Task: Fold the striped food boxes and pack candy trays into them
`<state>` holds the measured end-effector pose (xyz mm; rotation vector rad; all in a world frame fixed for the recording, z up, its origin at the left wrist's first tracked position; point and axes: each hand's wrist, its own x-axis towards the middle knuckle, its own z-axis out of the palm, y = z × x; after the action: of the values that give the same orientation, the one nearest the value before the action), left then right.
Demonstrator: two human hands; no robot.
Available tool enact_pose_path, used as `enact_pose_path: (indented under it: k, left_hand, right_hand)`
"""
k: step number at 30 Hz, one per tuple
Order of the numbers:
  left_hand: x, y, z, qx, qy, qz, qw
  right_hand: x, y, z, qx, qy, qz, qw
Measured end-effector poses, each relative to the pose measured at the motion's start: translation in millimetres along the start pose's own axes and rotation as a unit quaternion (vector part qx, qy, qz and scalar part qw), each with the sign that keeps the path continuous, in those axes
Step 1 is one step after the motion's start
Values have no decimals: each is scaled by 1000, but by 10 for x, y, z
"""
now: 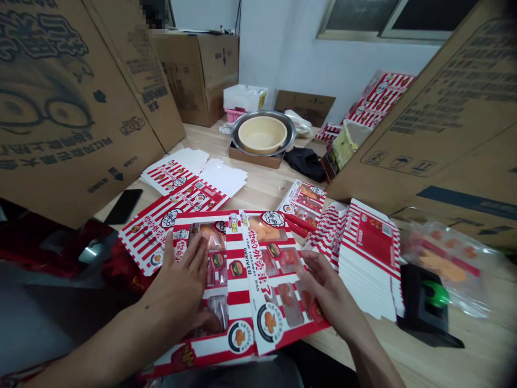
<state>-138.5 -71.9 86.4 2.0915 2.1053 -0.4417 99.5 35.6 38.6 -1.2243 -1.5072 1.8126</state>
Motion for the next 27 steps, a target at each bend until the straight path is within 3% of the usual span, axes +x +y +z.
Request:
enact_pose_path:
  k: [3, 7, 12, 16, 22, 27]
  left_hand:
    - [11, 94, -50, 13, -73, -5, 997]
    - [29, 108, -72, 18, -76, -13, 997]
    - [21, 34, -90, 4, -65, 20, 998]
    - [2, -17, -148, -9, -103, 47, 994]
    - [11, -8, -187, -10, -113, 64, 992]
    - [-11, 32, -208, 20, -149, 50, 987]
  right_hand:
    - [-263, 28, 14, -177, -2, -92, 980]
    - [-487, 19, 150, -311, -36, -198, 929]
    - [-456, 22, 247, -345, -17, -200, 917]
    - [-418, -11, 210, -371, -17, -225, 901]
    - [-382, -109, 138, -380, -24, -234, 895]
    - [-436, -73, 229, -402, 4, -270, 875]
